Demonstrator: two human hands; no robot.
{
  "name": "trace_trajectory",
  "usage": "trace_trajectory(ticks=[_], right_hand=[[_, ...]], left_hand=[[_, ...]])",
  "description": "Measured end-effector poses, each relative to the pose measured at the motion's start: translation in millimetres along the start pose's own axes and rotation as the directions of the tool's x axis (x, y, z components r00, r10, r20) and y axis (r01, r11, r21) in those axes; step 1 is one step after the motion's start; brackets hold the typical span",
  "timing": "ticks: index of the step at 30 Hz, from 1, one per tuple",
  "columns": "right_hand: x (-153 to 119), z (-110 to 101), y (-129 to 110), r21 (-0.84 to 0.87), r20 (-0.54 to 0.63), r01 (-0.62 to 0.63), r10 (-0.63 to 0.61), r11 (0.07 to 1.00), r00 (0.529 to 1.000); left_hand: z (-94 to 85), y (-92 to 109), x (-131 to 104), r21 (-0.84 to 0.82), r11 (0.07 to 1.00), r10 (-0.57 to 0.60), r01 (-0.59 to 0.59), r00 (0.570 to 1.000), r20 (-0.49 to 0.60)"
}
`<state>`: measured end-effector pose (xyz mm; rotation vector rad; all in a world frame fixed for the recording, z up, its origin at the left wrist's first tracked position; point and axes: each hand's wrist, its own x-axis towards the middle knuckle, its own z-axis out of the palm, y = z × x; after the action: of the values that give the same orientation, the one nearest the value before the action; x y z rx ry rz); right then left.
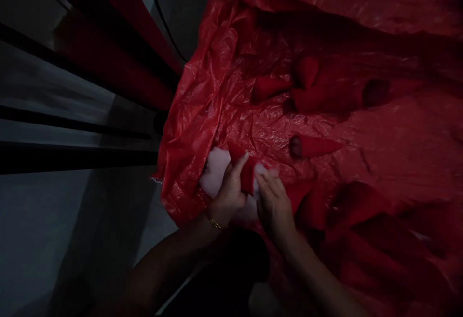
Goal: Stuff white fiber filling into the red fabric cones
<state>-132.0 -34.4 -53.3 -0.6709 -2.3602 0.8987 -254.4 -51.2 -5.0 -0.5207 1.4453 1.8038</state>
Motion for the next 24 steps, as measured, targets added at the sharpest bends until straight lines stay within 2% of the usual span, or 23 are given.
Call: trace_trajectory(ticks=[3, 5, 7, 12, 14, 16, 17, 18, 20, 21, 22, 23, 24], right_hand=[[7.3, 2.9, 0.8, -0.013, 0.049, 0.017, -0.016, 1.0, 0.999], [4.9, 3.4, -2.0, 0.002, 0.14, 0.018, -0.018, 1.0, 0.99], [0.8, 4.2, -4.9, 0.018, 0.183, -0.004, 0.001, 1.0, 0.983], [4.4, 13.2, 0.3, 0.078, 0.218, -0.107, 0.088, 0.991, 0.972], [7.7, 16.4, 3.8, 0.114, 0.244, -0.173, 0.141, 0.978, 0.959], [8.6, 16.2, 3.7, 0.243, 0.238, -0.266, 0.209, 0.933, 0.949], [8.2, 14.6, 2.2, 0.356, 0.239, -0.324, 0.25, 0.876, 0.938], [7.6, 12.3, -0.3, 0.489, 0.249, -0.391, 0.305, 0.78, 0.919], [6.6, 6.5, -6.1, 0.731, 0.315, -0.496, 0.413, 0.468, 0.854], [6.6, 3.7, -8.6, 0.797, 0.366, -0.522, 0.446, 0.303, 0.817], [7.1, 1.2, -10.4, 0.825, 0.408, -0.536, 0.468, 0.178, 0.784], [8.2, -0.7, -11.2, 0.835, 0.423, -0.538, 0.49, 0.118, 0.762], [9.8, -2.0, -10.9, 0.831, 0.407, -0.539, 0.512, 0.135, 0.756]], left_hand=[[1.5, -1.6, 1.0, -0.006, 0.998, -0.056, 0.056, 0.998, 0.023], [-2.7, -0.6, 4.5, 0.011, 0.998, -0.054, 0.054, 0.998, 0.019], [-6.2, 0.7, 6.0, 0.044, 0.999, -0.029, 0.027, 0.999, 0.028], [-2.1, -3.2, -1.6, 0.163, 0.982, 0.066, -0.094, 0.983, 0.172], [-0.1, -5.4, -3.6, 0.194, 0.975, 0.066, -0.11, 0.973, 0.219], [-0.7, -6.2, -3.9, 0.218, 0.972, 0.032, -0.084, 0.972, 0.232], [-2.0, -6.1, -3.7, 0.229, 0.972, -0.005, -0.048, 0.974, 0.226], [-3.6, -5.8, -3.5, 0.23, 0.973, -0.046, -0.004, 0.976, 0.212], [-7.0, -5.1, -3.5, 0.196, 0.977, -0.114, 0.079, 0.979, 0.172], [-8.4, -5.0, -3.7, 0.17, 0.98, -0.128, 0.1, 0.978, 0.162], [-9.3, -5.1, -3.9, 0.144, 0.984, -0.127, 0.103, 0.978, 0.164], [-9.8, -5.6, -4.0, 0.122, 0.988, -0.112, 0.092, 0.979, 0.169], [-9.7, -6.6, -4.1, 0.108, 0.992, -0.089, 0.071, 0.98, 0.177]])
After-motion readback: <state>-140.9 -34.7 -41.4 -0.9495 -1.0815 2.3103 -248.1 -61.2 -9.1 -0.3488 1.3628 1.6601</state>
